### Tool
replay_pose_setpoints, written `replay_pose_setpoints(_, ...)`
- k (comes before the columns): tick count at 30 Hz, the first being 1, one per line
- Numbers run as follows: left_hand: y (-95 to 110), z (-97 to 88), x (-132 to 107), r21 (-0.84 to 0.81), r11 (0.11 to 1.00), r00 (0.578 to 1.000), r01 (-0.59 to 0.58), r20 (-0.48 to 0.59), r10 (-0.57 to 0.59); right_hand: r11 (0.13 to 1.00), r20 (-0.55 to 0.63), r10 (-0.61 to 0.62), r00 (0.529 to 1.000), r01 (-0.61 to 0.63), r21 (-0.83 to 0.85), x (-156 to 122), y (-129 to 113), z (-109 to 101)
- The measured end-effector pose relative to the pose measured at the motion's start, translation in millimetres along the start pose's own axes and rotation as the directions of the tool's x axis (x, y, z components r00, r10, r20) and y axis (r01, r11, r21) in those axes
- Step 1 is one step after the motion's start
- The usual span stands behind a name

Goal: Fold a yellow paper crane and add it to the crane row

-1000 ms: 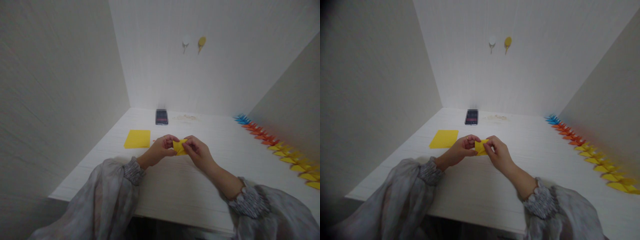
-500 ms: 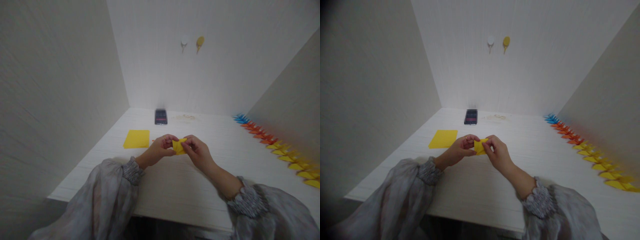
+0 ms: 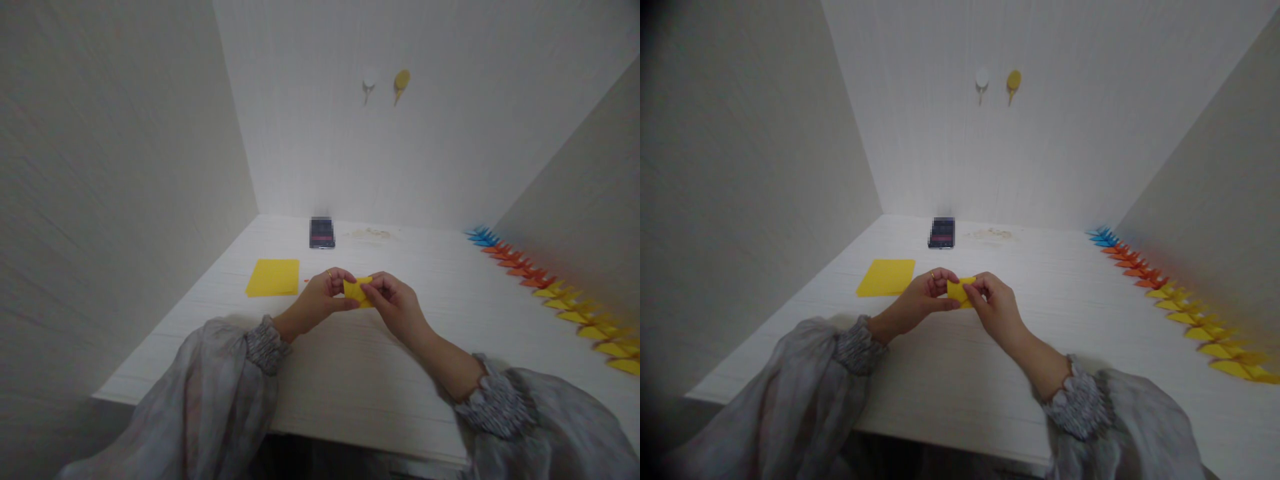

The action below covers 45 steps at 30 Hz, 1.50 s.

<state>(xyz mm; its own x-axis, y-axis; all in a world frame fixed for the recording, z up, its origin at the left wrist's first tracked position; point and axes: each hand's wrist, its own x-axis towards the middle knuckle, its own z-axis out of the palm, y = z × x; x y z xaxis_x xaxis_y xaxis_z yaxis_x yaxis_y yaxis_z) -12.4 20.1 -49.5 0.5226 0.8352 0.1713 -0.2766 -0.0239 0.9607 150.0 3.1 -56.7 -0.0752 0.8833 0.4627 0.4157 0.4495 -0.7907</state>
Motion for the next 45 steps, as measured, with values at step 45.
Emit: replay_pose_setpoints(45,-3.5,-1.2,3.8,0.033,0.998,0.992,0.057,-0.110,-0.053,0.902,0.104,0.312,0.944,-0.329,0.280,7.0,-3.0,1.2)
